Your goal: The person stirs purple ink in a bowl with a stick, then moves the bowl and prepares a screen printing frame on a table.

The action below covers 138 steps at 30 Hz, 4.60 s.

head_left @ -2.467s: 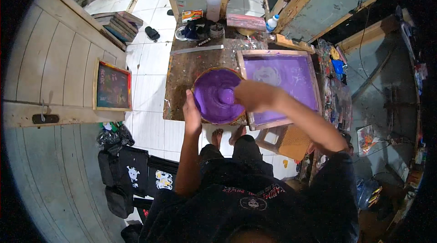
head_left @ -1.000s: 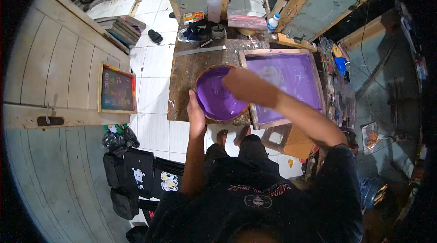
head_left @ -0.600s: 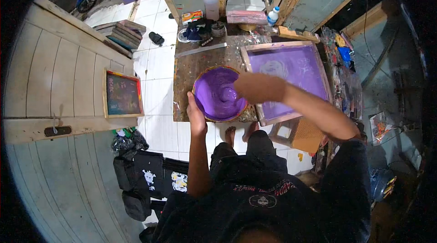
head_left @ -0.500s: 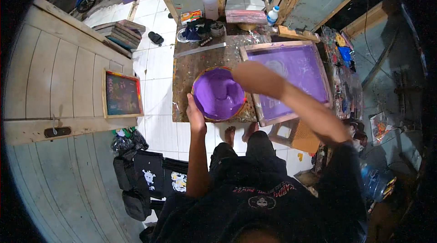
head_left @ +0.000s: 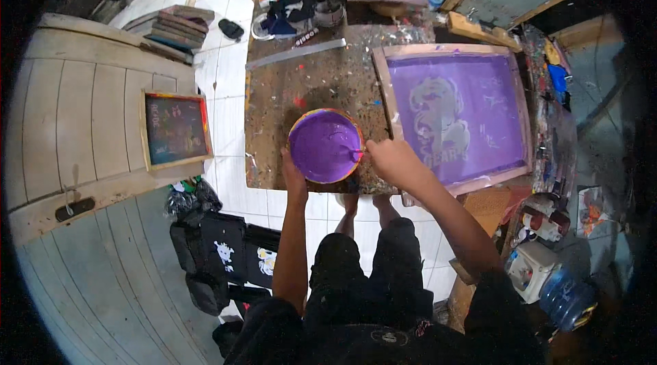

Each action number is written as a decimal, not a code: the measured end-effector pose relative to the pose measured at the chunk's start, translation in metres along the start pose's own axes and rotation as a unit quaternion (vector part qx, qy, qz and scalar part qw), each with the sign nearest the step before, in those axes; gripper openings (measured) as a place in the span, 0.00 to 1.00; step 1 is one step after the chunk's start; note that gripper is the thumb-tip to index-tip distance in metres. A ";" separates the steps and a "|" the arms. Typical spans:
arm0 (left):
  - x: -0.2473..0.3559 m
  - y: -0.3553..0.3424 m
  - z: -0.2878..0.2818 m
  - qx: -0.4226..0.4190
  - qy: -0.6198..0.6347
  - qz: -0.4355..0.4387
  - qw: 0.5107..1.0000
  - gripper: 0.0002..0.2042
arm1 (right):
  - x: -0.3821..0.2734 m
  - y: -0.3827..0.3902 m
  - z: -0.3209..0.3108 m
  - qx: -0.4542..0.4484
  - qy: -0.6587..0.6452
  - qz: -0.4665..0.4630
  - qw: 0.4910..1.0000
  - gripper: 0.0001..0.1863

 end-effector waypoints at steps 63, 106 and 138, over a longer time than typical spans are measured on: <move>-0.069 0.042 0.004 -0.112 0.189 -0.046 0.974 0.29 | -0.028 -0.092 0.089 -0.149 0.054 -0.027 0.987 0.11; -0.076 0.041 0.002 -0.125 0.183 -0.063 0.973 0.29 | -0.017 -0.070 0.079 -0.113 -0.059 -0.037 0.991 0.14; -0.112 0.025 0.018 -0.181 0.273 -0.015 0.945 0.41 | 0.011 -0.050 0.096 -0.129 0.081 0.005 0.988 0.12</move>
Point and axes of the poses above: each hand's wrist, its own y-axis away from the middle knuckle, its own z-axis out of the palm, x = y × z, the point moved 8 cm from there along -y, towards the middle knuckle, and after that the axes turned 12 degrees about x, right-handed, at the moved point
